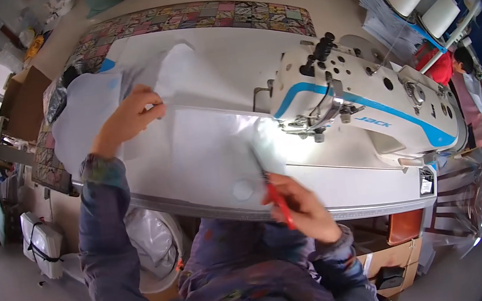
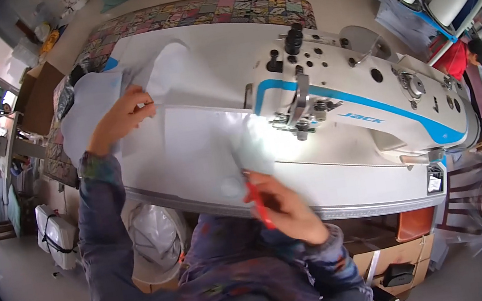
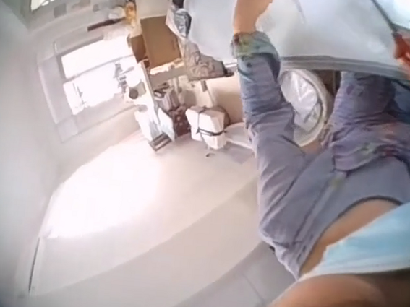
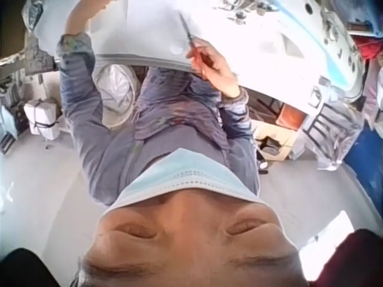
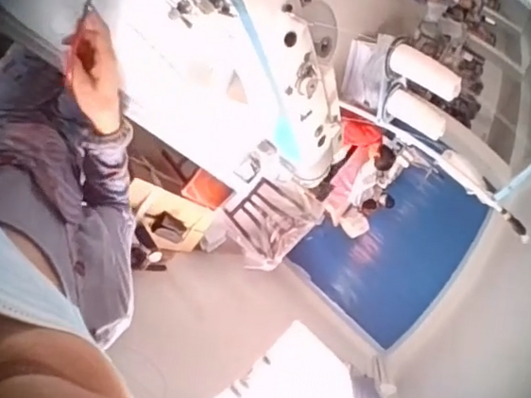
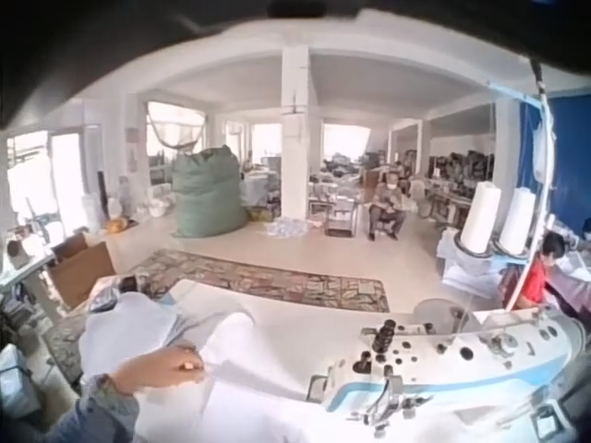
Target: Sew decorative patches onto pieces of white fabric using an industrial sewing machine.
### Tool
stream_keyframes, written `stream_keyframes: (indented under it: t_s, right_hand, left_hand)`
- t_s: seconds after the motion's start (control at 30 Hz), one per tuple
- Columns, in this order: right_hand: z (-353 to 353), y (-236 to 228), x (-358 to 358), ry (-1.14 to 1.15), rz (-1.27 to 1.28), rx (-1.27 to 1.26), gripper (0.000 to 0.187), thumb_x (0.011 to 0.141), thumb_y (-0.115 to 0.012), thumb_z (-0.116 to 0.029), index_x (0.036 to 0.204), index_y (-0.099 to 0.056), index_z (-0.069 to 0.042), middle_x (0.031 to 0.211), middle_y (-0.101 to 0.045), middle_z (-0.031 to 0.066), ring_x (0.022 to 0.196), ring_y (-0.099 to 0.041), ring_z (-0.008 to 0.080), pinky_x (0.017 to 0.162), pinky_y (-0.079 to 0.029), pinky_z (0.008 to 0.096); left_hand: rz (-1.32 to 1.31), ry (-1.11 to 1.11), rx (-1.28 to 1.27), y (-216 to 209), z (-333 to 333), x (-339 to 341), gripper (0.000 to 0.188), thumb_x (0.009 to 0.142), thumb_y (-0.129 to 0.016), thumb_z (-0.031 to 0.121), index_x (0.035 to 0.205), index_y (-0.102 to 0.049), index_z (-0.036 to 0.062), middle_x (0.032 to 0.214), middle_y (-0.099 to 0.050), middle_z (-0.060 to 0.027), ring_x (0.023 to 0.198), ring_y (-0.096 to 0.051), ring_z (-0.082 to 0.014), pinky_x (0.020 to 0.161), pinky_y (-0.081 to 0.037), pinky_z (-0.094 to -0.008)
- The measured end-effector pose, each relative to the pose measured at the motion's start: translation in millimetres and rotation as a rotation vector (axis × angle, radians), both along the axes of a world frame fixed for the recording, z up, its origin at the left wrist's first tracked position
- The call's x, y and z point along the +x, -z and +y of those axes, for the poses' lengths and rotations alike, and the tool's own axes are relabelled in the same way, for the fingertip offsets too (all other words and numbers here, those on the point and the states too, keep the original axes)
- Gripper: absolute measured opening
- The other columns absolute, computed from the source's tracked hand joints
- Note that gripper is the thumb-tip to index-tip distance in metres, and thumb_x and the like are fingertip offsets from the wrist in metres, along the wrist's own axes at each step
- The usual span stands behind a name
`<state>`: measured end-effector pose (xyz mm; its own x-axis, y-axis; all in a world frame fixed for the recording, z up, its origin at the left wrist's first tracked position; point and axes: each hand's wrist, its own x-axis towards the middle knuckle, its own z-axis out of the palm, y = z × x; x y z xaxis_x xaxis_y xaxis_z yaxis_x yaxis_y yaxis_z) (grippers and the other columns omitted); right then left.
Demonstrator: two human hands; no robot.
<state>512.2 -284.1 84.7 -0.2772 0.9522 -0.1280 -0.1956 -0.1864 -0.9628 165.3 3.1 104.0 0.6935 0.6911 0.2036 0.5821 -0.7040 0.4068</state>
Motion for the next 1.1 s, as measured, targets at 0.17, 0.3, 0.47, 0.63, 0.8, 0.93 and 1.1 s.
stream_keyframes:
  t_s: [0.17, 0.3, 0.47, 0.63, 0.8, 0.93, 1.1]
  right_hand:
    - [63, 5, -111, -0.106, 0.293, -0.059, 0.061, 0.111, -0.052, -0.044, 0.156, -0.035, -0.007, 0.113, -0.057, 0.0064, 0.091, -0.061, 0.0168, 0.084, -0.053, 0.0346]
    - [98, 1, -153, 0.096, 0.231, -0.035, 0.065, 0.11, -0.044, -0.059, 0.147, -0.041, -0.007, 0.108, -0.057, 0.0075, 0.092, -0.063, 0.0173, 0.084, -0.057, 0.037]
    - [100, 7, -162, 0.198, 0.19, -0.045, 0.054, 0.11, -0.052, -0.051, 0.14, -0.046, -0.007, 0.094, -0.054, 0.004, 0.074, -0.06, 0.0124, 0.067, -0.056, 0.0304]
    - [59, 6, -126, 0.245, -0.001, 0.031, 0.041, 0.11, -0.058, -0.032, 0.141, -0.049, -0.007, 0.082, -0.054, 0.0002, 0.055, -0.055, 0.0102, 0.046, -0.045, 0.0252]
    - [0, 26, -14, 0.345, -0.527, 0.077, 0.041, 0.103, -0.066, -0.013, 0.142, -0.057, -0.008, 0.086, -0.063, 0.0019, 0.061, -0.061, 0.0117, 0.051, -0.047, 0.0264]
    - [-29, 31, 69, 0.467, -1.25, 0.222, 0.046, 0.095, -0.067, -0.004, 0.141, -0.061, -0.006, 0.088, -0.066, 0.0108, 0.074, -0.065, 0.0236, 0.07, -0.053, 0.0376]
    - [-42, 20, 84, 0.458, -1.689, 0.513, 0.039, 0.095, -0.068, -0.007, 0.133, -0.068, -0.006, 0.112, -0.066, 0.0172, 0.103, -0.063, 0.0364, 0.094, -0.051, 0.0458]
  left_hand:
    - [-0.3, -0.163, -0.576, -31, -51, 22, 0.02, 0.107, -0.062, 0.02, 0.104, -0.063, 0.0002, 0.103, -0.054, -0.0017, 0.08, -0.057, -0.0096, 0.07, -0.05, -0.0252]
    - [-0.338, -0.158, -0.469, -30, -65, 24, 0.024, 0.104, -0.063, 0.02, 0.097, -0.063, -0.0029, 0.099, -0.055, -0.0067, 0.08, -0.059, -0.0163, 0.071, -0.049, -0.0312]
    - [-0.336, -0.137, -0.084, -20, -77, 29, 0.011, 0.098, -0.063, 0.009, 0.101, -0.062, -0.0017, 0.092, -0.057, -0.0138, 0.077, -0.06, -0.0282, 0.068, -0.048, -0.0392]
    - [-0.212, -0.156, 0.188, 6, -151, 37, 0.036, 0.083, -0.064, 0.0, 0.119, -0.064, 0.004, 0.096, -0.065, -0.0157, 0.082, -0.065, -0.0362, 0.07, -0.052, -0.0459]
    - [-0.078, -0.313, 0.152, 109, -252, -69, 0.057, 0.074, -0.067, -0.003, 0.13, -0.064, 0.0069, 0.094, -0.069, -0.0115, 0.086, -0.071, -0.0373, 0.076, -0.056, -0.0472]
    - [0.112, -0.818, 0.001, 194, -326, -154, 0.061, 0.078, -0.059, -0.005, 0.134, -0.065, 0.0186, 0.095, -0.067, -0.0115, 0.09, -0.068, -0.0386, 0.078, -0.055, -0.0499]
    - [0.188, -1.135, -0.149, 281, -367, -193, 0.063, 0.084, -0.051, -0.007, 0.138, -0.063, 0.0229, 0.104, -0.066, -0.0152, 0.096, -0.067, -0.0422, 0.08, -0.054, -0.0528]
